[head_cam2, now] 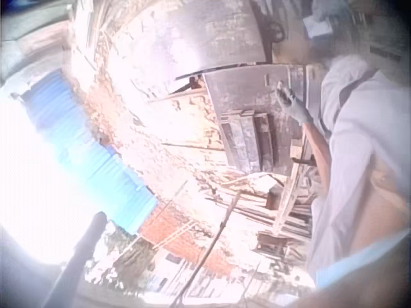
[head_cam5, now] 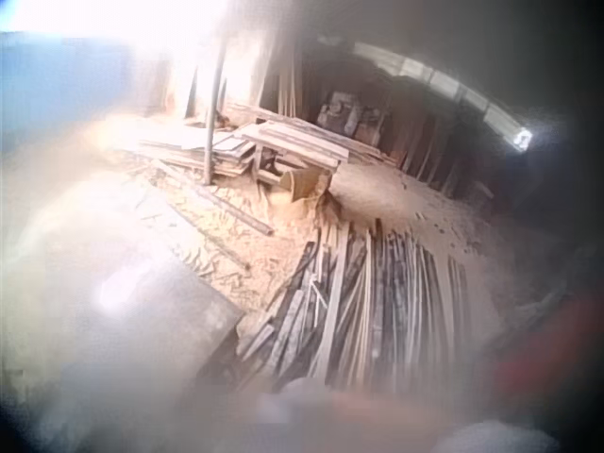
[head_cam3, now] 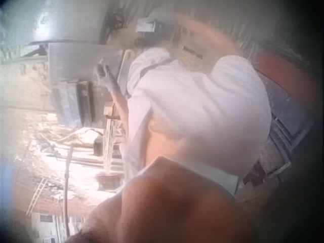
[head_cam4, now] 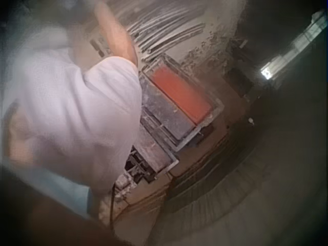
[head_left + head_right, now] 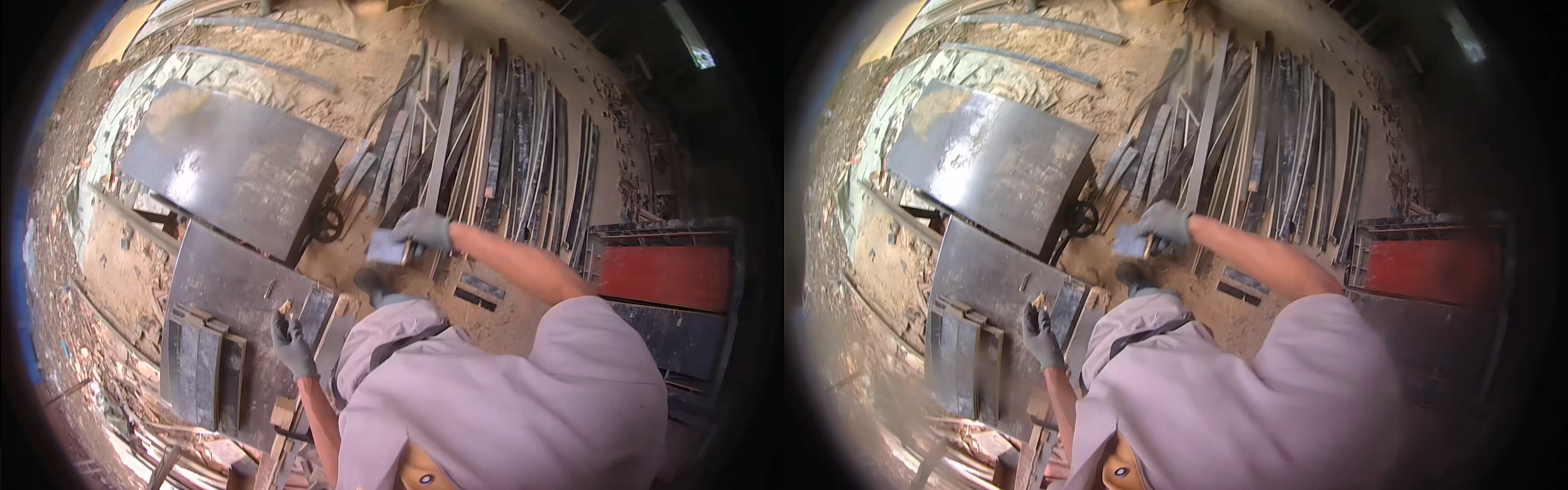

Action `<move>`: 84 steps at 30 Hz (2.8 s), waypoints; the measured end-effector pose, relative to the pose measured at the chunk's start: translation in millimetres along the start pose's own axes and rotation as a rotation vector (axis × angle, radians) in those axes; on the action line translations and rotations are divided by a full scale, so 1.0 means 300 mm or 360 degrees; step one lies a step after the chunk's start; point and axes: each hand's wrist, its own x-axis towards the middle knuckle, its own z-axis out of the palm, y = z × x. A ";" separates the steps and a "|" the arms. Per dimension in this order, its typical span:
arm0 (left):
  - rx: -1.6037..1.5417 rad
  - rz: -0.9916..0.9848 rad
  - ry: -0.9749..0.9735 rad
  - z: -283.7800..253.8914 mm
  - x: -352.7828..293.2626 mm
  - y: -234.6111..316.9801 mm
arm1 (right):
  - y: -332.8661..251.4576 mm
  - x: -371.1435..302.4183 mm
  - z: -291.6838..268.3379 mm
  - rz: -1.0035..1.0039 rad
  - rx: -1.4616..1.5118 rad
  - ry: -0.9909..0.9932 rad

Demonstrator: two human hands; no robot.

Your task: The person selects long wooden planks from a pile, carries them to a table saw, and cuts them into shorter pieces. The person repeatedly positions each plank, operates the saw, and stacks the cut pieces on the table.

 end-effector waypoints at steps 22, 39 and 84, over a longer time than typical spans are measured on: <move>0.1094 -0.0504 0.0155 -0.213 -0.043 -0.163 | 0.148 0.640 0.503 -0.0813 -0.0558 0.0008; 0.1331 -0.0476 -0.0196 -0.215 -0.014 -0.203 | 0.151 0.623 0.450 -0.0751 -0.1073 0.0091; 0.2358 0.0331 -0.0235 0.123 -0.281 -0.056 | 1.462 -0.165 0.276 -0.0441 -0.0702 0.0652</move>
